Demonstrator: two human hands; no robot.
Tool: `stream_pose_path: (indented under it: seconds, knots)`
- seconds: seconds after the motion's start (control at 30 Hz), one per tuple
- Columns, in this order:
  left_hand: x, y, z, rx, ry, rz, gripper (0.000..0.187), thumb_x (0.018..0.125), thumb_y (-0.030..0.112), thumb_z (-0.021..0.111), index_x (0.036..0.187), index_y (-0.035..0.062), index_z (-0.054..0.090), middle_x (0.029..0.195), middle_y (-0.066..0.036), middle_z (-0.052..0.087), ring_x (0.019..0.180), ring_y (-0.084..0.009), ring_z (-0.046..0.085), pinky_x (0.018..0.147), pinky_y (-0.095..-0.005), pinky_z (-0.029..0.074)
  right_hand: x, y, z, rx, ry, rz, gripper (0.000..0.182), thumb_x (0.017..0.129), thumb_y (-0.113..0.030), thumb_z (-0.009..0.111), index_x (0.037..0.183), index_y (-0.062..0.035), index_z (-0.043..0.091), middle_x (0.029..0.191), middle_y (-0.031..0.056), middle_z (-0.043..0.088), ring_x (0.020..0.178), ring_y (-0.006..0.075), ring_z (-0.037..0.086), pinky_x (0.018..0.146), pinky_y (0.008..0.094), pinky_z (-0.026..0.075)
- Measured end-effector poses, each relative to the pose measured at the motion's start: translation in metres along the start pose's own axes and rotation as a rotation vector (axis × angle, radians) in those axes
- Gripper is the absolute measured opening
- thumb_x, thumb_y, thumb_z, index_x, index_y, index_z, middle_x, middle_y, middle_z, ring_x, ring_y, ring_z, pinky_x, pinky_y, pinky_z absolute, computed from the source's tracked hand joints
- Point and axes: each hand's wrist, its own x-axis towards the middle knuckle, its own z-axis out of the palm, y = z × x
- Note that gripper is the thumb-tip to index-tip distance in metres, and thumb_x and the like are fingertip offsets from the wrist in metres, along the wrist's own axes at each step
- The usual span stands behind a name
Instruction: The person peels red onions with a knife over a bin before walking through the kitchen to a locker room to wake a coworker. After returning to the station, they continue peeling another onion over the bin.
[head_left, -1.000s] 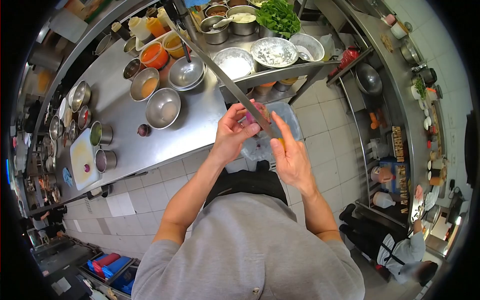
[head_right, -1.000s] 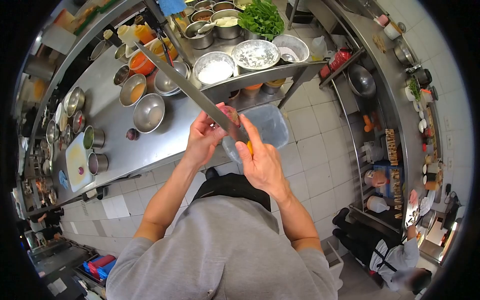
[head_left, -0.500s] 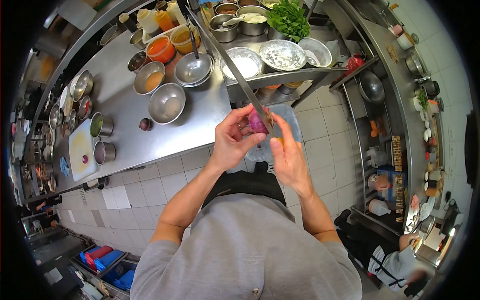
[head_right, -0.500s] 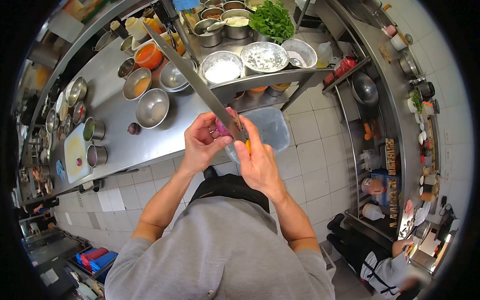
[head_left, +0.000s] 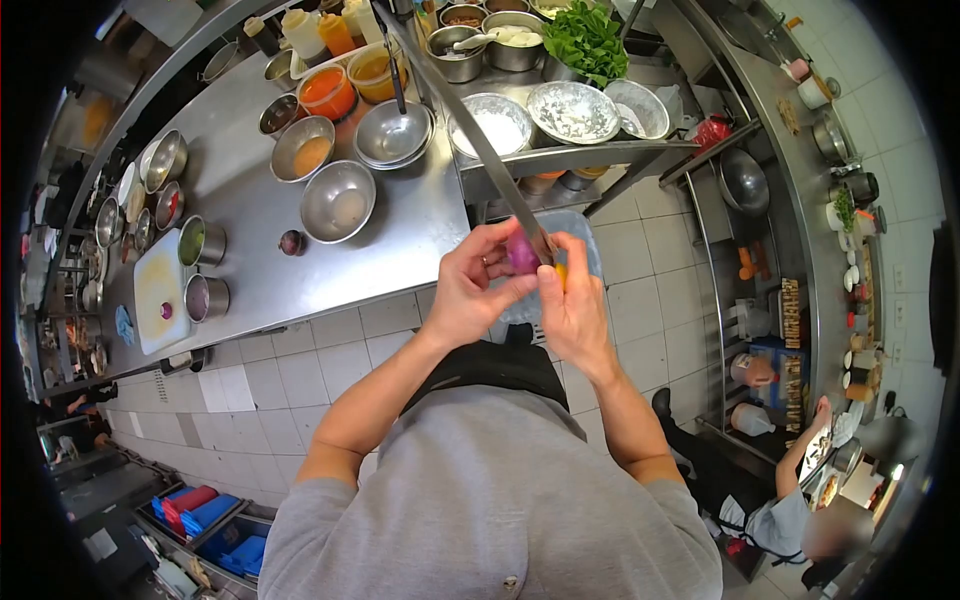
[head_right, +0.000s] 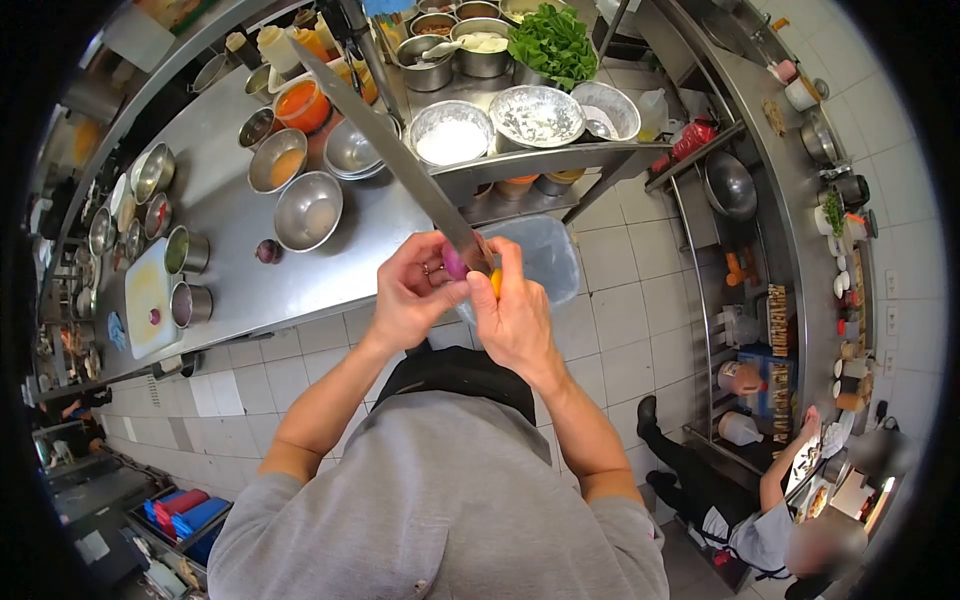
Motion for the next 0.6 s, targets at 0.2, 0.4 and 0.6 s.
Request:
stream_pose_path:
  seconds: [0.2, 0.4, 0.6]
  knots:
    - [0.007, -0.003, -0.007, 0.105, -0.054, 0.144, 0.063, 0.078, -0.004, 0.080, 0.135, -0.0035, 0.051, 0.140, -0.018, 0.053, 0.126, -0.0247, 0.056, 0.103, -0.0384, 0.051, 0.006, 0.014, 0.003, 0.297, 0.038, 0.014, 0.039, 0.106, -0.041, 0.043, 0.120, -0.0049, 0.047, 0.061, 0.0065, 0.055, 0.052, 0.0201, 0.057, 0.048, 0.0338, 0.043]
    - [0.013, 0.017, -0.027, -0.352, -0.191, -0.067, 0.069, 0.086, 0.015, 0.075, 0.145, 0.0014, 0.040, 0.147, -0.023, 0.044, 0.133, -0.0296, 0.050, 0.110, -0.0410, 0.045, 0.005, 0.011, -0.018, 0.824, -0.061, 0.284, 0.046, 0.107, -0.053, 0.029, 0.097, -0.0109, 0.046, 0.055, -0.0030, 0.038, 0.042, 0.0067, 0.035, 0.039, 0.0229, 0.031]
    - [0.018, 0.016, -0.038, -0.757, -0.097, -0.227, 0.067, 0.097, 0.030, 0.062, 0.150, 0.0028, 0.030, 0.147, -0.017, 0.044, 0.134, -0.0308, 0.049, 0.111, -0.0428, 0.046, 0.007, 0.021, -0.025, 0.604, 0.008, 0.342, 0.049, 0.107, -0.052, 0.031, 0.090, -0.0088, 0.047, 0.055, -0.0007, 0.042, 0.042, 0.0075, 0.037, 0.040, 0.0240, 0.032]
